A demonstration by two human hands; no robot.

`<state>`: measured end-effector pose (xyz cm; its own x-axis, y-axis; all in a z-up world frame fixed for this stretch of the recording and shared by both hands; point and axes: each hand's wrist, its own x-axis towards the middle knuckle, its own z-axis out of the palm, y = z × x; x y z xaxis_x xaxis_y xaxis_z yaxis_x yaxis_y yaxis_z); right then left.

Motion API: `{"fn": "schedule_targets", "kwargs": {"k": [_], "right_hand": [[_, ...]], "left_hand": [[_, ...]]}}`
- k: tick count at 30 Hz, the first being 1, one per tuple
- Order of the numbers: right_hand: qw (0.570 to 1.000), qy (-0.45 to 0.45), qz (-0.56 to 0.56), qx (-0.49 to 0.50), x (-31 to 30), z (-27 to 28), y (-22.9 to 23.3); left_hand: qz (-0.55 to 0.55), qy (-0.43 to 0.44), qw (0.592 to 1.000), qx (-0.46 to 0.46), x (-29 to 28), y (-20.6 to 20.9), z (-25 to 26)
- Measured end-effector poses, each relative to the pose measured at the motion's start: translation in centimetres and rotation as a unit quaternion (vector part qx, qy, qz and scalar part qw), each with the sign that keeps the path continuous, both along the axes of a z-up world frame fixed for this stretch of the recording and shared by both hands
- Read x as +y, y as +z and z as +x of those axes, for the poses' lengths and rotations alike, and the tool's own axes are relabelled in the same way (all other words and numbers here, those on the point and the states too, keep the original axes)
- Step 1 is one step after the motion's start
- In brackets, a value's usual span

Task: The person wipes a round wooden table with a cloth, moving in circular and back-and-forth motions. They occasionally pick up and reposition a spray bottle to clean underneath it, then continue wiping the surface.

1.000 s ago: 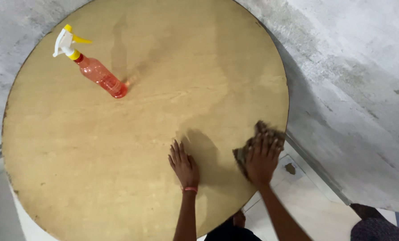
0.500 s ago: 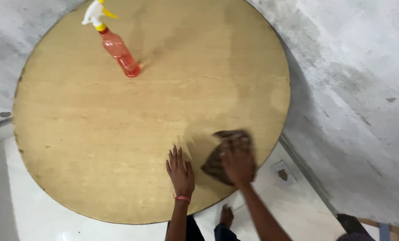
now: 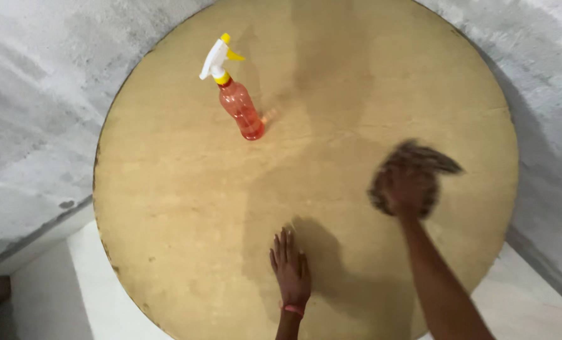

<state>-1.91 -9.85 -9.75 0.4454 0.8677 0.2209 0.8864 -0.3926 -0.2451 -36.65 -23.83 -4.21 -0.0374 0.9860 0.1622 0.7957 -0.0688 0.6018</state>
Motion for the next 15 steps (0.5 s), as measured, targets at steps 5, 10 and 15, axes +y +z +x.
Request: {"fn": "schedule_targets", "kwargs": {"k": [5,10,15], "right_hand": [[0.989,0.147,-0.018,-0.032,-1.5,-16.1,0.8],[0.918,0.396,0.023,-0.01,-3.6,-31.8,5.5],[0.897,0.441,0.028,-0.009,-1.8,-29.5,5.5]], "left_hand": [[-0.013,0.002,1.0,-0.012,1.6,1.1,-6.4],[0.011,0.019,0.998,-0.062,3.3,3.4,-8.9],[0.02,-0.023,0.998,-0.047,4.8,3.2,-9.9]]}}
